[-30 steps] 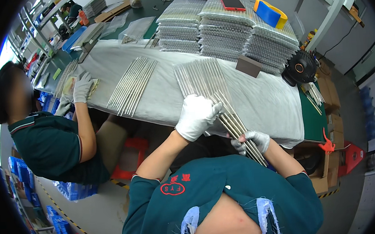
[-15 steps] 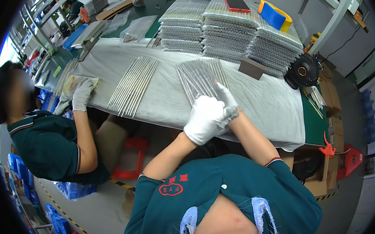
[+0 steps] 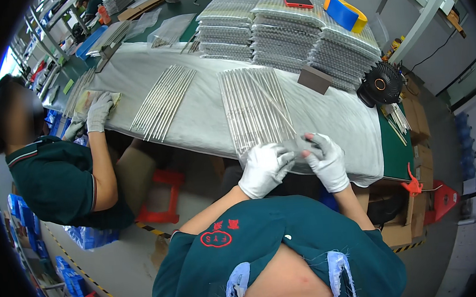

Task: The person uses a rectangular sanding block to polish the surfaces of numerous metal rods laid out on a table. They repeatedly rub the block along the rods, then gather them into bundles and place them into clear plastic bags. The person also wipes the rods with a cloth during the process.

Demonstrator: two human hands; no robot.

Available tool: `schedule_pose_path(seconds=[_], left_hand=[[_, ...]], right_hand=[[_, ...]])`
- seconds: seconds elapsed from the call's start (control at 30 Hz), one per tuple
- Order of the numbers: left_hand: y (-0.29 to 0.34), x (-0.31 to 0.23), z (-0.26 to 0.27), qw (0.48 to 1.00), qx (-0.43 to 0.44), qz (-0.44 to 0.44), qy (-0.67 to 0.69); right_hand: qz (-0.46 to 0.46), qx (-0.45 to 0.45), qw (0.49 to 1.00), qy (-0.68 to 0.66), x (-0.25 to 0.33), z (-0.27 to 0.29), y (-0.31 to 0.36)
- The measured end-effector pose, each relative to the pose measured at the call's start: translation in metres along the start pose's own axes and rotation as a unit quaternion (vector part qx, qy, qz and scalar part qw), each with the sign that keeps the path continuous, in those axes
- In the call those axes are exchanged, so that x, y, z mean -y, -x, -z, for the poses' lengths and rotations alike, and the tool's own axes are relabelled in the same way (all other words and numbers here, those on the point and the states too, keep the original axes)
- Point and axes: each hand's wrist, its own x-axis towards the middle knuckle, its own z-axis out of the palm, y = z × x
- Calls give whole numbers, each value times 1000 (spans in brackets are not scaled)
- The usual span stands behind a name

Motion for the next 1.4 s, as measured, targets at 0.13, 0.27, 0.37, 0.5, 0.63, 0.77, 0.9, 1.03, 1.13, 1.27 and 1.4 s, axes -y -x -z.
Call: schedule_pose_path(seconds=[0.13, 0.27, 0.37, 0.5, 0.63, 0.77, 0.9, 1.03, 1.13, 1.27, 1.4], left_hand=[[-23, 13, -16, 966, -111, 36, -229], [-51, 36, -21, 967, -32, 33, -250], [-54, 42, -23, 972, -40, 23, -230], [-50, 38, -5, 974, -4, 18, -224], [-30, 56, 13, 970, -31, 23, -242], [-5, 72, 40, 976, 11, 24, -217], [1, 78, 42, 980, 28, 22, -196], [-22, 80, 38, 964, -17, 148, -222], [-37, 75, 31, 956, -53, 185, -219], [-44, 58, 31, 970, 0, 148, -192], [-33, 55, 9, 984, 2, 20, -178]], right_hand=[[87, 48, 987, 127, -5, -37, -16], [35, 41, 985, 166, -25, -49, -30], [-62, 34, 982, 174, -30, -39, -31], [-105, 119, 948, 275, -19, -29, -23], [6, 142, 967, 213, 15, -34, -27], [-109, 268, 957, 26, 28, -49, -6], [-280, 442, 834, -177, 15, -65, 34], [-337, 421, 782, -313, 3, -89, 48], [-337, 432, 766, -335, 1, -90, 47], [-318, 470, 760, -317, 0, -97, 44], [-290, 491, 758, -318, -4, -108, 44]])
